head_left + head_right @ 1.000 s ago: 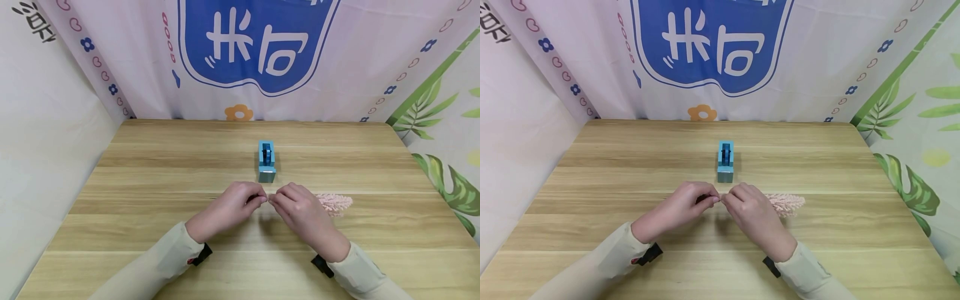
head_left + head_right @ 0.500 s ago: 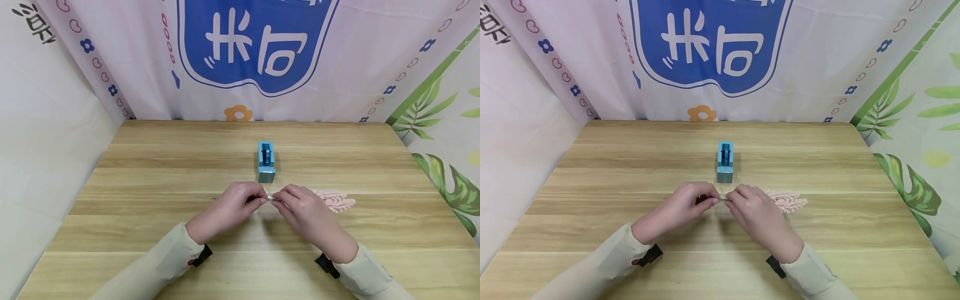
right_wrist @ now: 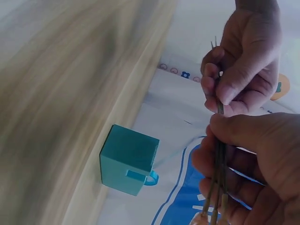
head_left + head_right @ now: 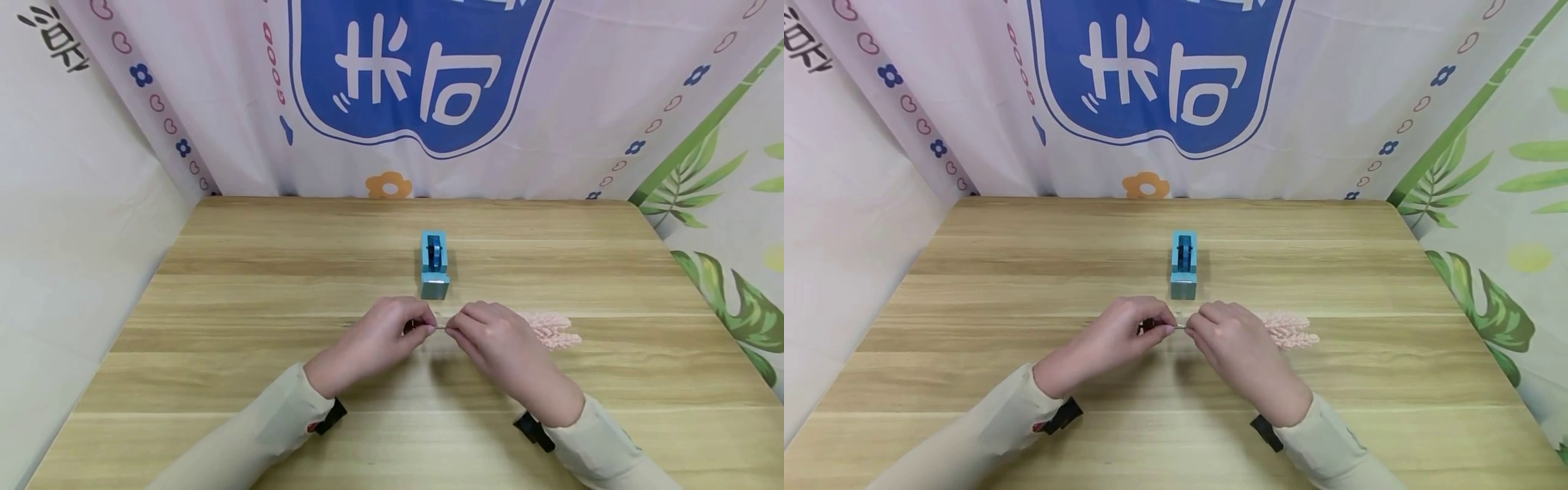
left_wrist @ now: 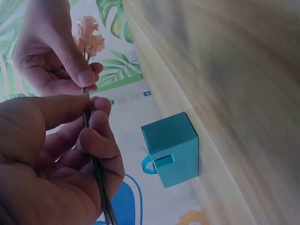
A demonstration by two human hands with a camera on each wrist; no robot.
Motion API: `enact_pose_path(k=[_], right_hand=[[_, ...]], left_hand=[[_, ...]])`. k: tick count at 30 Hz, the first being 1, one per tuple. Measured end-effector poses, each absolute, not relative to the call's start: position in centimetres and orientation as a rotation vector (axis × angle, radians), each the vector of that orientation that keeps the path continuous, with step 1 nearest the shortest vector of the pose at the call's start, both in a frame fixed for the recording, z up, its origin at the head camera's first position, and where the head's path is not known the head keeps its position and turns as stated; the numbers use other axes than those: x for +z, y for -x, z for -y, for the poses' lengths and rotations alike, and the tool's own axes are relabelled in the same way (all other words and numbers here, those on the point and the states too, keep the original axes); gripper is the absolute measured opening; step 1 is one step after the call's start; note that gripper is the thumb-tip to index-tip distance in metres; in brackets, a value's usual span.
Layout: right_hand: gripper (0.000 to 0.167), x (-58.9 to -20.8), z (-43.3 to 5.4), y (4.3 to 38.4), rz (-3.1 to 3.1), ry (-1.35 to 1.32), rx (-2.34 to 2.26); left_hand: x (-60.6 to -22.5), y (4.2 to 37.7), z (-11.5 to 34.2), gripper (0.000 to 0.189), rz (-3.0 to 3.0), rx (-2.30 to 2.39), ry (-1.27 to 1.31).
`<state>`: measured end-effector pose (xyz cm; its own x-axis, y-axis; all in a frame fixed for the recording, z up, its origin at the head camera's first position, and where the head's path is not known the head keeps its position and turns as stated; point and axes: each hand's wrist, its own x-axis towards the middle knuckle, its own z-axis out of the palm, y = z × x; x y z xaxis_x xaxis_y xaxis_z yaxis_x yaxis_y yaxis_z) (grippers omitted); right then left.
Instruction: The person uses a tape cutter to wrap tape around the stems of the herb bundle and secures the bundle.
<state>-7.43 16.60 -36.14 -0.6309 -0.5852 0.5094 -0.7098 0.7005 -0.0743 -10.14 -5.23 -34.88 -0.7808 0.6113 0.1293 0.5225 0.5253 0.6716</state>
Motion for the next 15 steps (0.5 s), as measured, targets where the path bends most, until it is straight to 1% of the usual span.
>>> enact_pose_path(k=[5,15], right_hand=[[0.005,-36.34,-16.52,7.29,2.456,-0.992,0.343],[0.004,-35.85,-16.48,6.99,2.549,-0.934,0.339]], left_hand=[[-34.8,10.19,5.23,0.013,-2.644,1.014,-0.997],[-35.18,10.12,4.94,0.01,-2.699,1.043,-1.053]])
